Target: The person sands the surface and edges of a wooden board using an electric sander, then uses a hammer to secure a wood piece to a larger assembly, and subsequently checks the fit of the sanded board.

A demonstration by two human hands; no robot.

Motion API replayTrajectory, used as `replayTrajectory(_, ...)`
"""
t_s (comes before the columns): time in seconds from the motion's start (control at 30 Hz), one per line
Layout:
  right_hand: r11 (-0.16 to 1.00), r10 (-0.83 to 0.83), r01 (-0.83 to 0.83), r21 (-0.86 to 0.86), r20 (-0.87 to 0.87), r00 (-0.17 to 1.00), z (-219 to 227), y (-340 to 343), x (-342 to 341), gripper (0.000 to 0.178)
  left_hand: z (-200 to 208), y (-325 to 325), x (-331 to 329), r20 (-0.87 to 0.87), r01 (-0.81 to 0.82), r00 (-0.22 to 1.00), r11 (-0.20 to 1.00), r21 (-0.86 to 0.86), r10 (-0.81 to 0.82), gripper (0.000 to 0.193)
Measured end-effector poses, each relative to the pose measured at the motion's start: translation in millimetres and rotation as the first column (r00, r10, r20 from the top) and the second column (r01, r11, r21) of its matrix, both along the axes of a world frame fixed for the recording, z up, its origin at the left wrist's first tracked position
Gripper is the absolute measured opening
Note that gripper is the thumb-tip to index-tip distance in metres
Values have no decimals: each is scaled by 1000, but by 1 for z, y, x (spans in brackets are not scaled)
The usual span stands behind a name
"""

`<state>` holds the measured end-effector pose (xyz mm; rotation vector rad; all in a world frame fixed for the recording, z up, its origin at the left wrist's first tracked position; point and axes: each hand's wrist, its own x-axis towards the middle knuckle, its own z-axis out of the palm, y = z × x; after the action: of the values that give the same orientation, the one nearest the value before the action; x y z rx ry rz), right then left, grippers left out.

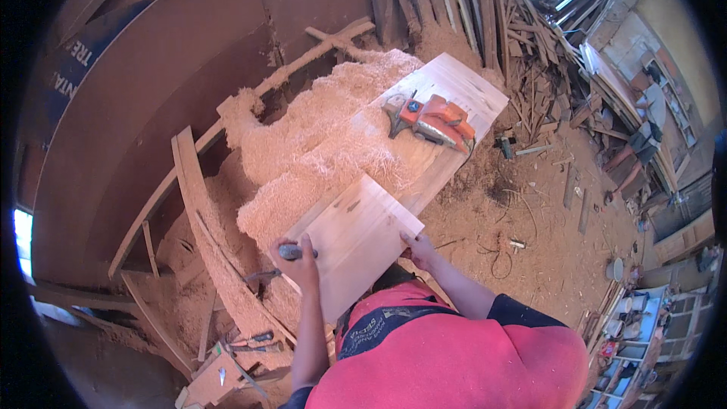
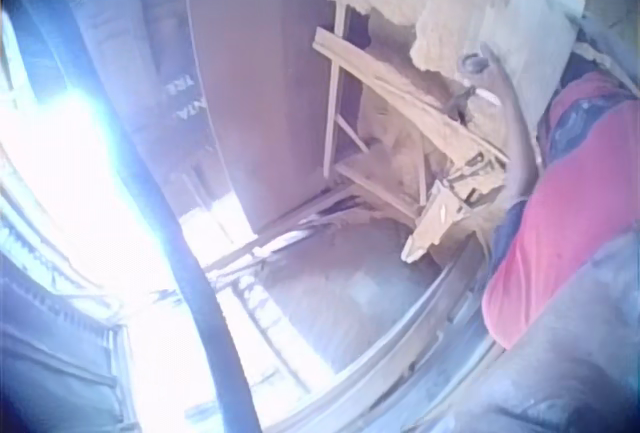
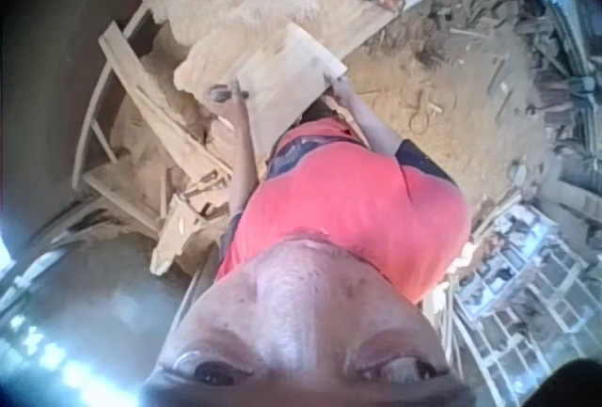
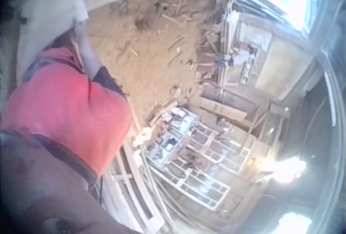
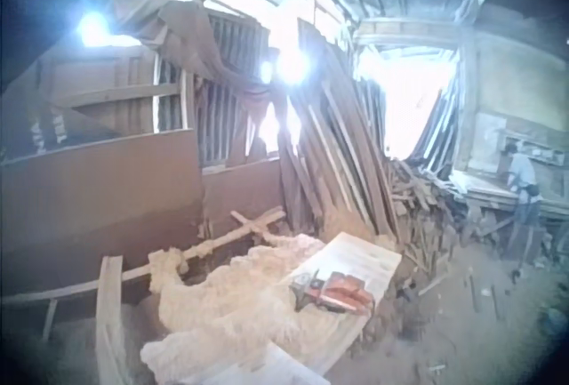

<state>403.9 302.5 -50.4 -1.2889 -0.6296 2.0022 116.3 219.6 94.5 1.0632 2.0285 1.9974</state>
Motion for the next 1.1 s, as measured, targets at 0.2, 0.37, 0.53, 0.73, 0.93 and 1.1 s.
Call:
replayTrajectory(0.2,1000,-11,9,23,65,998,-2,-4,2,36,-19,12,-4,183,-213,958,976,-50,219,29)
replayTrajectory(0.37,998,63,-62,-12,109,992,-2,0,4,36,-19,-8,-49,388,414,841,910,-16,-376,25)
replayTrajectory(0.53,994,107,-110,7,193,975,14,0,2,38,2,-3,-2,119,74,990,997,-4,-73,23)
replayTrajectory(0.73,977,203,-212,-16,377,904,15,-1,5,50,-23,13,0,396,-261,890,965,34,227,27)
replayTrajectory(0.93,923,378,-364,-125,468,799,26,4,13,61,-25,-14,-39,326,320,893,947,24,-310,22)
replayTrajectory(1.1,624,703,-746,-233,585,405,33,67,64,52,-6,7,10,228,-97,970,995,30,88,21)
